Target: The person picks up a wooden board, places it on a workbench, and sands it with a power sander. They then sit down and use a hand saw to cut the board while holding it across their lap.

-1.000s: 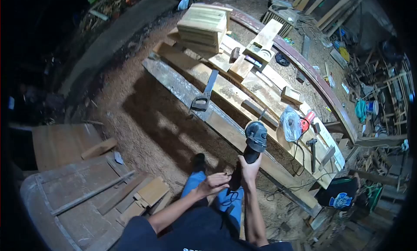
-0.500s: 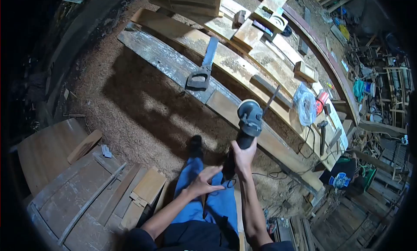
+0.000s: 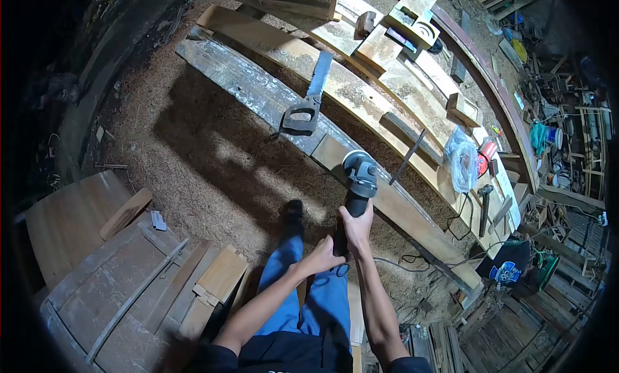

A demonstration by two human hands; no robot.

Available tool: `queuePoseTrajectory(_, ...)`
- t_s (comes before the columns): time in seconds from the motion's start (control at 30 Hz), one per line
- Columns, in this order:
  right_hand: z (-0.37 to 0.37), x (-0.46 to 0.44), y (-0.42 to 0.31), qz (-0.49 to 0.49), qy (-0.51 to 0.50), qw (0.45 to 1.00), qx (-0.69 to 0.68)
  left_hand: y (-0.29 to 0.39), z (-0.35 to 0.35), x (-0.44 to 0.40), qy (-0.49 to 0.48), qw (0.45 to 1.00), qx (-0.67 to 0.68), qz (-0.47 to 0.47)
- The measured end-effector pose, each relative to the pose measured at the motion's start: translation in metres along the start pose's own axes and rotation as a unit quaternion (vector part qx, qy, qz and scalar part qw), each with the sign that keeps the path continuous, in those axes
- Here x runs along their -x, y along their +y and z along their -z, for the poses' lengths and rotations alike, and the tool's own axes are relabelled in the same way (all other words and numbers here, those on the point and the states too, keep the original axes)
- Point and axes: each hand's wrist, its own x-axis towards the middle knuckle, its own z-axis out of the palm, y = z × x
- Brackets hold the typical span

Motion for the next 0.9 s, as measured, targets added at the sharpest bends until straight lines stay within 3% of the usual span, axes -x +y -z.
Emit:
queuePoseTrajectory(0.3, -0.038, -0.022, -0.007, 0.025, -0.011, 0.999, 0.039, -0.001, 0.037, -0.020, 0.025, 0.992, -0.122, 0.025)
queuePoseTrajectory(0.9, -0.046, -0.020, -0.003, 0.016, 0.007, 0.999, 0.044, -0.020, 0.035, -0.028, 0.036, 0.995, -0.093, 0.017)
